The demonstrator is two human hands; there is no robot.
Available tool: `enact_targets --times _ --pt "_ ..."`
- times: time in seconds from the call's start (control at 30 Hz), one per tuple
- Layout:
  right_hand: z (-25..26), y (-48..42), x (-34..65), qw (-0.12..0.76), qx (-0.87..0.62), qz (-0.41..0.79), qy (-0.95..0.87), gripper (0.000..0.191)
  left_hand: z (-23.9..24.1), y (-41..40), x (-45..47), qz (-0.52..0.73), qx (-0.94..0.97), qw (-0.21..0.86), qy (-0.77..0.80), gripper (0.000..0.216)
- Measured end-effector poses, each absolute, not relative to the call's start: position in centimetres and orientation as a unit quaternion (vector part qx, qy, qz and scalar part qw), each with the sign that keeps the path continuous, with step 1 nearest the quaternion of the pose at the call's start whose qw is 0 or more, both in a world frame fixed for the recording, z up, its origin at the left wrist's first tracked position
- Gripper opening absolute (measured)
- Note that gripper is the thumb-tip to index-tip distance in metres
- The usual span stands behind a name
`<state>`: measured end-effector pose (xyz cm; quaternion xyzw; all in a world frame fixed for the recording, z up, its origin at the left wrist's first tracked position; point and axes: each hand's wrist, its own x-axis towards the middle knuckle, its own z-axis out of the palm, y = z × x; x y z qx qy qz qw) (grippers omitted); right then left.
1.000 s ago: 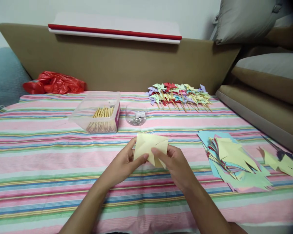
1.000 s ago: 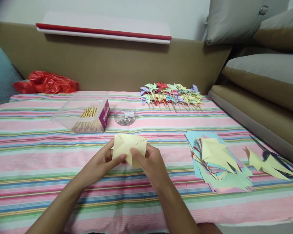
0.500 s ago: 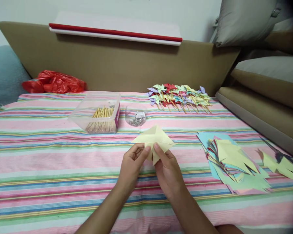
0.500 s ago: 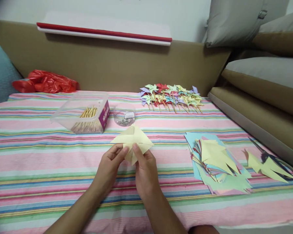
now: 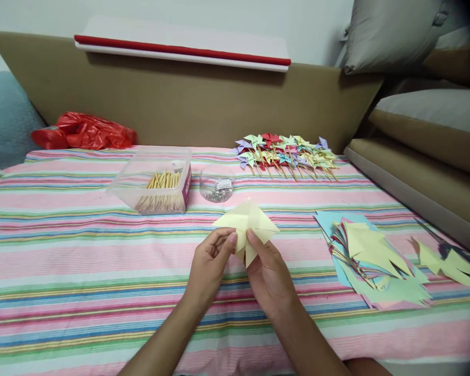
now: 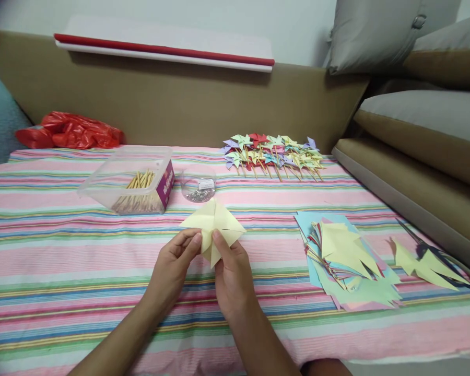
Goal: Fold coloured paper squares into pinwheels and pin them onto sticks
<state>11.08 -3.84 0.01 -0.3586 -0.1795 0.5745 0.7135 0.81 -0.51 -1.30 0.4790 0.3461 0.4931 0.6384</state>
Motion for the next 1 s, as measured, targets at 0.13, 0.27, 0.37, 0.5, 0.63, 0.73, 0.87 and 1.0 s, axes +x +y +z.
enact_targets --times 0.13,0.27,0.37,0.5,0.63,0.73,0.87,1.0 --pt "-0.2 -3.8 11.0 0.713 -0.36 0.574 -0.183 0.033 -1.6 -0.4 0.9 0.496 0.475 0.635 0.355 0.024" --pt "-0.3 -3.8 10.9 0.714 -0.356 0.575 -0.18 0.033 -1.7 -0.4 0.9 0.496 0.47 0.637 0.358 0.023" --pt "-0.3 -3.8 10.9 0.715 -0.354 0.577 -0.176 0.031 -1.7 -0.5 0.8 0.494 0.46 0.644 0.36 0.022" --pt "-0.4 -3.9 11.0 0.715 -0.372 0.568 -0.167 0.031 -1.8 -0.7 1.0 0.5 0.427 0.672 0.34 0.03" --pt "-0.6 -3.9 10.9 0.719 -0.392 0.55 -0.166 0.031 -1.8 -0.9 1.5 0.499 0.417 0.685 0.329 0.03" --pt "-0.7 -3.9 10.6 0.72 -0.399 0.543 -0.162 0.03 -1.7 -1.0 1.7 0.504 0.402 0.687 0.336 0.023" --pt "-0.8 -3.8 10.2 0.718 -0.402 0.548 -0.15 0.031 -1.5 -1.1 1.7 0.513 0.372 0.692 0.346 0.02" --pt "-0.9 -3.9 10.1 0.713 -0.412 0.549 -0.142 0.031 -1.4 -1.3 1.6 0.521 0.356 0.69 0.355 0.021"
